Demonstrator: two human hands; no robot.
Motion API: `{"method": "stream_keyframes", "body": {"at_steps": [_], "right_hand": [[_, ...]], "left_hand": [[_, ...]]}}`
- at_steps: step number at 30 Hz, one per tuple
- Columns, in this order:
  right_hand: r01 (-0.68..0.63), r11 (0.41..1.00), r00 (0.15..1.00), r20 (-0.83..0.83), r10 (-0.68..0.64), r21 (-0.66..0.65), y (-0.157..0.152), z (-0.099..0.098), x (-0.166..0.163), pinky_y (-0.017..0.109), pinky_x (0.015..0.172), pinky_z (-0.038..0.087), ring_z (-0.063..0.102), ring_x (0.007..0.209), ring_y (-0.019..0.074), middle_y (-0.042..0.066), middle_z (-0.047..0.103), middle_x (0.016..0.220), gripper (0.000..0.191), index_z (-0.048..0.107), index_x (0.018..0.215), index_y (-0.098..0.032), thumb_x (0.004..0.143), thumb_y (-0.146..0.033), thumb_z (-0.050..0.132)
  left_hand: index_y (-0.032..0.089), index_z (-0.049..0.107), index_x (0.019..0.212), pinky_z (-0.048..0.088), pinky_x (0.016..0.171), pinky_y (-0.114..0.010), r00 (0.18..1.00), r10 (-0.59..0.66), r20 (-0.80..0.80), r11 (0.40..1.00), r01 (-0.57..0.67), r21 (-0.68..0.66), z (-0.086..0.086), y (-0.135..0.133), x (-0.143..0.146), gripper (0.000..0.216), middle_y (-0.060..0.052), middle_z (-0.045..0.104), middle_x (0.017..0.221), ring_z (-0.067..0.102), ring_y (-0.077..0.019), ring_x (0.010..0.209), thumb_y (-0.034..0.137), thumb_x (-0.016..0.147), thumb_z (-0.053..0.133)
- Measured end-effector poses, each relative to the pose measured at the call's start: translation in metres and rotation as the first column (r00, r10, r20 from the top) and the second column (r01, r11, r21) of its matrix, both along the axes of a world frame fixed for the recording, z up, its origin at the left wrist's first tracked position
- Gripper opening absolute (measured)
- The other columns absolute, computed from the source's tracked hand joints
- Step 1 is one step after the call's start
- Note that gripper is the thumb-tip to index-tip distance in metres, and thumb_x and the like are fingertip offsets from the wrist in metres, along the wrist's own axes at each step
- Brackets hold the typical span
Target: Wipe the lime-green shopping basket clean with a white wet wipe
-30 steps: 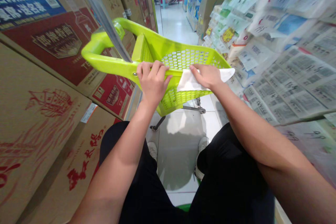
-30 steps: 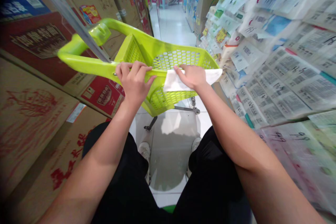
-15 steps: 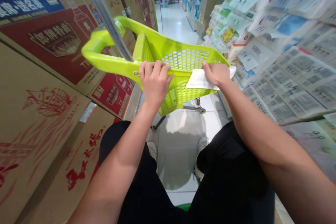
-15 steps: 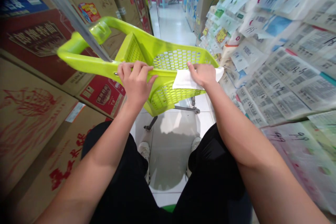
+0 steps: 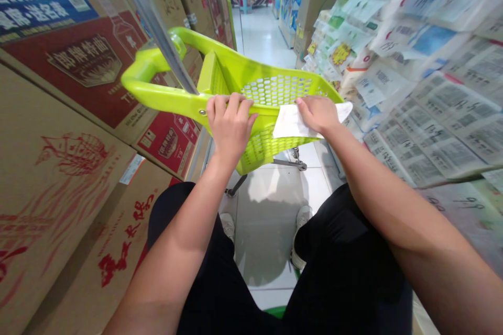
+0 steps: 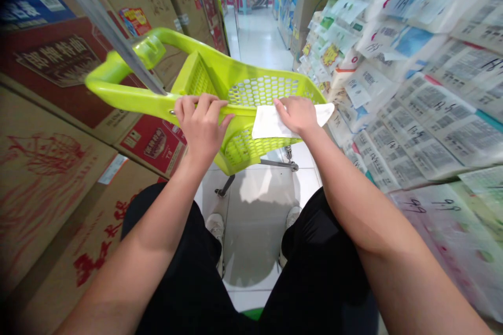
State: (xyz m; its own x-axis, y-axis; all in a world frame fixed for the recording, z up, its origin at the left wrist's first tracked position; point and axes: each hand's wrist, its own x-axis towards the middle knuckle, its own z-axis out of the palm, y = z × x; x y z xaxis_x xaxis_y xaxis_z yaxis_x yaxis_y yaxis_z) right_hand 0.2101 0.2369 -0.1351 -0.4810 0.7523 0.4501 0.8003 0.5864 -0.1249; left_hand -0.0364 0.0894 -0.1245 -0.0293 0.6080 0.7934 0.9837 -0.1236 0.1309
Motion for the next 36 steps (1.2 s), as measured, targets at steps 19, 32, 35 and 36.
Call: {"method": "stream_keyframes", "body": {"at_steps": [19, 32, 35, 36], "right_hand": [[-0.314, 0.949, 0.946, -0.074, 0.316, 0.038, -0.032, -0.005, -0.023, 0.058, 0.124, 0.043, 0.06, 0.146, 0.042, 0.025, 0.068, 0.153, 0.106, 0.063, 0.156, -0.009, 0.104, -0.086, 0.012], [-0.195, 0.98, 0.977, -0.088, 0.193, -0.025, -0.008, -0.005, -0.009, 0.06, 0.118, 0.045, 0.065, 0.133, 0.0433, 0.025, 0.075, 0.138, 0.108, 0.074, 0.14, -0.011, 0.103, -0.086, 0.005], [-0.403, 0.915, 0.902, -0.155, 0.402, 0.025, -0.043, 0.001, -0.044, 0.053, 0.123, 0.043, 0.062, 0.139, 0.0381, 0.022, 0.07, 0.149, 0.101, 0.062, 0.154, -0.012, 0.105, -0.086, 0.014], [-0.45, 0.892, 0.878, -0.163, 0.449, 0.035, -0.051, 0.003, -0.051, 0.052, 0.124, 0.042, 0.06, 0.143, 0.037, 0.021, 0.067, 0.154, 0.099, 0.058, 0.159, -0.013, 0.106, -0.085, 0.015]], "left_hand": [[0.032, 0.076, 0.12, 0.039, 0.124, -0.066, 0.999, 0.027, 0.045, 1.0, -0.027, -0.01, 0.0, 0.004, -0.008, 0.022, -0.009, 0.08, 0.128, 0.064, -0.0411, 0.133, 0.029, 0.098, 0.075], [0.033, 0.077, 0.125, 0.037, 0.123, -0.066, 0.999, 0.011, 0.034, 1.0, -0.011, -0.017, -0.001, 0.004, 0.004, 0.025, -0.009, 0.08, 0.132, 0.065, -0.0408, 0.132, 0.031, 0.1, 0.073], [0.033, 0.079, 0.123, 0.037, 0.124, -0.065, 0.999, -0.008, 0.046, 1.0, 0.009, -0.017, -0.002, 0.004, 0.01, 0.023, -0.008, 0.08, 0.129, 0.065, -0.0398, 0.132, 0.028, 0.102, 0.068], [0.033, 0.079, 0.122, 0.037, 0.125, -0.065, 0.999, -0.011, 0.052, 1.0, 0.012, -0.019, -0.002, 0.003, 0.011, 0.024, -0.008, 0.08, 0.129, 0.066, -0.0394, 0.132, 0.027, 0.103, 0.067]]}}
